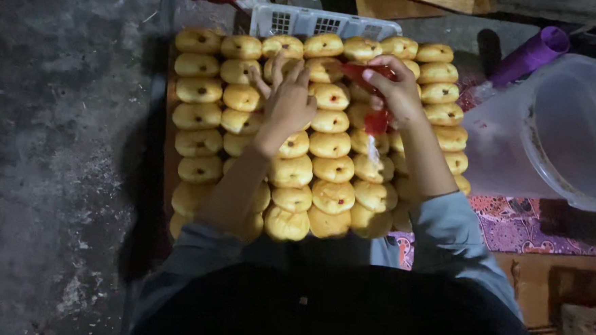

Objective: The person sits on the floor and uses a red piping bag to fill rows of small round buns with a red filling. They work systematically across the tray, filling each bun one by one.

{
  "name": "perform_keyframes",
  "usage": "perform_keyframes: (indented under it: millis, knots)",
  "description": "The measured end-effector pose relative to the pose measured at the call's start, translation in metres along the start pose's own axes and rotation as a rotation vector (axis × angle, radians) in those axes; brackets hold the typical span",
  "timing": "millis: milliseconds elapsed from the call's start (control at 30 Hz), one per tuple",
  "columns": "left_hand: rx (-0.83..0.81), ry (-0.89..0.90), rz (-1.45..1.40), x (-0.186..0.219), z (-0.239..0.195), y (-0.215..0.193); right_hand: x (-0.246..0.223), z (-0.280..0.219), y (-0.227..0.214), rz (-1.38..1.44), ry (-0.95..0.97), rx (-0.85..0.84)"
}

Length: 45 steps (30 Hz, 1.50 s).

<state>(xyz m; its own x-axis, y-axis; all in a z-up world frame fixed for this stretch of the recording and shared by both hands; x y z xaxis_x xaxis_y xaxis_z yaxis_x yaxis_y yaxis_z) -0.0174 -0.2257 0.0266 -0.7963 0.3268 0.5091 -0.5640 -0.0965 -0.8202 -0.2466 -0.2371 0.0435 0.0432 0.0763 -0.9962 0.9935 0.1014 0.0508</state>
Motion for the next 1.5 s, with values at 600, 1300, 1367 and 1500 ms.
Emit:
perform_keyframes:
  millis: [600,1300,1367,1500]
  knots:
    - [-0.017,0.024,0.05,-0.016,0.022,0.021,-0.004,0.051,0.077,-1.426,-0.25,-0.039]
    - [-0.026,-0.017,0.018,-0.016,0.034,0.026,-0.027,0.023,0.055,-1.184,-0.614,0.147]
    - [-0.013,-0.003,0.039,-0.016,0.033,0.026,-0.027,0.021,0.052,-1.137,-0.665,0.15]
    - [0.007,0.013,0.057,-0.015,0.032,0.025,-0.017,0.03,0.028,-1.166,-0.633,0.198]
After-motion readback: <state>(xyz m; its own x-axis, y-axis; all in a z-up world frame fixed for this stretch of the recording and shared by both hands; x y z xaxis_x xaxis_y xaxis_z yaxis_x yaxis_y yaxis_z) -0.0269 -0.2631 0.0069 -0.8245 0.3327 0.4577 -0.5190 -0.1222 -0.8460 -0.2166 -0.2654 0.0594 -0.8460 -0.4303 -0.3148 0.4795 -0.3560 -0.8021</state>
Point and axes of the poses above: each hand's wrist, its own z-axis towards the middle knuckle, its own y-axis out of the palm, x = y × z, the point moved 7 cm from there along z, towards the middle knuckle, and after that the axes turned 1 degree about -x, right-handed, at the moved point
